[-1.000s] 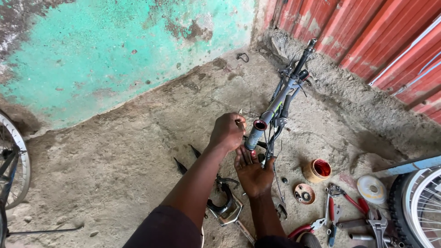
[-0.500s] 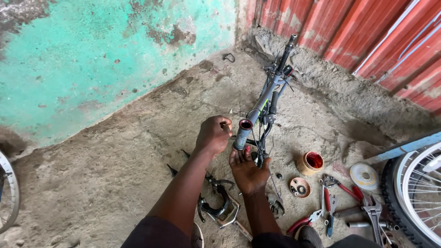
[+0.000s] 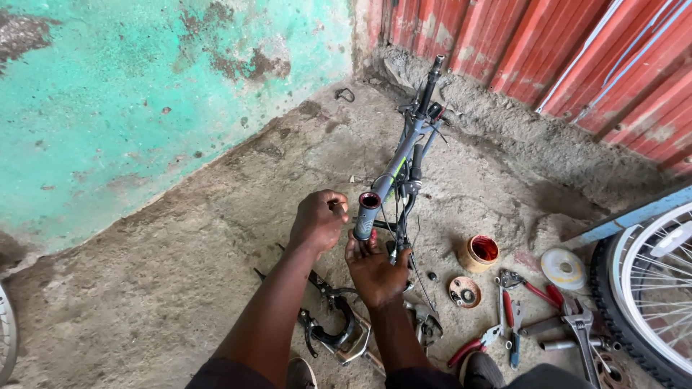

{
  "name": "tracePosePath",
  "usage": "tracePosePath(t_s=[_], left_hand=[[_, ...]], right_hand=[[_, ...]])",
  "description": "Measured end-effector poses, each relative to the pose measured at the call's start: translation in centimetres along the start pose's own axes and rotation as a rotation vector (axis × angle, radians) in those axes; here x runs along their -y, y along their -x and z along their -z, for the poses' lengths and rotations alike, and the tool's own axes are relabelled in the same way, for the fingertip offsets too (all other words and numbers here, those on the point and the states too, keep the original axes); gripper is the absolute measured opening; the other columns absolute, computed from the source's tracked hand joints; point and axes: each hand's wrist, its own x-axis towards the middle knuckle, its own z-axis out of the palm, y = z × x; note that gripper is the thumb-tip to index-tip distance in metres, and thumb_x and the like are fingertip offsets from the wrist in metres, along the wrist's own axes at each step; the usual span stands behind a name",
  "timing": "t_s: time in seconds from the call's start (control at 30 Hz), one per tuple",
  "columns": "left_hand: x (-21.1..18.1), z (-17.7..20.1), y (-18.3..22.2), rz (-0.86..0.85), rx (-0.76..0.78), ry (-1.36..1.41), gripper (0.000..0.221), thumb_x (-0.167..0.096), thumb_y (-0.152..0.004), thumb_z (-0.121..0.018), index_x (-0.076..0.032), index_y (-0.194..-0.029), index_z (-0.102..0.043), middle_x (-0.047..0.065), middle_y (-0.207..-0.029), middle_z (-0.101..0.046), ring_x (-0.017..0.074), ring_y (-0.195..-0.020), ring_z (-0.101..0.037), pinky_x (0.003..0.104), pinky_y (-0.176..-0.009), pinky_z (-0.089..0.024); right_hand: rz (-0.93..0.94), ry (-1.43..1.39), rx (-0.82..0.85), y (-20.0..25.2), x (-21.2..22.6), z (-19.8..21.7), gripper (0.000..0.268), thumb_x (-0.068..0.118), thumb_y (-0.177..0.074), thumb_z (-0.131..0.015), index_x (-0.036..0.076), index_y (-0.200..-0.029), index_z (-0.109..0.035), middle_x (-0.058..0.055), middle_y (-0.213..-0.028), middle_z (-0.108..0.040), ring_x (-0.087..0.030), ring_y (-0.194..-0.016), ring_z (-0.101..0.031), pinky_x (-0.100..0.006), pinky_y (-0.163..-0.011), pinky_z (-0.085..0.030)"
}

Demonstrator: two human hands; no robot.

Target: The person is cleaning the bicycle head tube, applying grease to the headset cups, and installing the bearings and front fork.

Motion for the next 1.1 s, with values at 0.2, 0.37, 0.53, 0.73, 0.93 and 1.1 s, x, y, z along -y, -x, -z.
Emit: tracePosePath(t_s=[0.2,0.37,0.53,0.73,0.93,1.1], left_hand=[[-0.6,0.4,0.3,0.014,0.005,-0.004,0.018,-0.012,-0.095,-0.064,-0.008,-0.099,-0.080,0.013,-0.084,-0.077,0.0238,-0.084,-0.075,0.035,-0.078,-0.059],[1.7,-0.5,-1.5,-0.056,-0.028,-0.012,0.019,-0.013,-0.093,-0.062,-0.013,-0.088,-0.080,0.009,-0.074,-0.074,0.0228,-0.077,-0.075,0.034,-0.074,-0.058],[1.9,-0.6,-1.3,-0.074,-0.044,0.015,0.017,-0.013,-0.092,-0.064,-0.013,-0.085,-0.079,0.006,-0.070,-0.072,0.0192,-0.073,-0.073,0.032,-0.073,-0.057],[1.7,-0.4,-1.2,-0.053,-0.038,0.025,0.017,-0.012,-0.093,-0.063,-0.013,-0.091,-0.080,0.005,-0.070,-0.073,0.0179,-0.072,-0.073,0.032,-0.072,-0.057],[1.0,-0.2,-0.9,-0.050,-0.048,0.084,0.017,-0.009,-0.094,-0.063,-0.007,-0.094,-0.080,0.009,-0.070,-0.073,0.0194,-0.071,-0.074,0.033,-0.075,-0.058],[1.8,-0.4,-1.7,-0.050,-0.042,0.073,0.015,-0.011,-0.095,-0.064,-0.008,-0.097,-0.079,0.006,-0.068,-0.072,0.0170,-0.071,-0.073,0.032,-0.076,-0.057]], right_hand=[[0.029,-0.026,0.010,-1.0,0.2,0.5,0.090,0.086,-0.089,-0.030,0.002,-0.103,-0.059,-0.016,-0.119,-0.056,-0.037,-0.132,-0.051,-0.047,-0.110,-0.046],[0.042,-0.047,0.009,-0.3,-0.6,0.0,0.093,0.088,-0.088,-0.029,0.003,-0.112,-0.059,-0.016,-0.122,-0.056,-0.036,-0.132,-0.051,-0.047,-0.111,-0.046],[0.054,-0.068,-0.001,0.5,-1.2,-0.8,0.094,0.087,-0.089,-0.026,0.002,-0.114,-0.059,-0.016,-0.123,-0.057,-0.035,-0.132,-0.051,-0.047,-0.111,-0.046],[0.081,-0.030,-0.005,1.5,-1.8,-1.9,0.097,0.087,-0.089,-0.018,0.008,-0.127,-0.060,-0.013,-0.125,-0.056,-0.032,-0.130,-0.052,-0.044,-0.112,-0.044],[0.130,-0.079,-0.009,1.0,-1.5,-1.0,0.094,0.086,-0.090,-0.019,0.011,-0.128,-0.061,-0.012,-0.121,-0.057,-0.030,-0.123,-0.054,-0.047,-0.111,-0.044],[0.107,-0.002,-0.048,1.1,-1.6,-0.7,0.099,0.087,-0.090,-0.018,0.008,-0.131,-0.061,-0.014,-0.121,-0.060,-0.030,-0.122,-0.055,-0.044,-0.109,-0.046]])
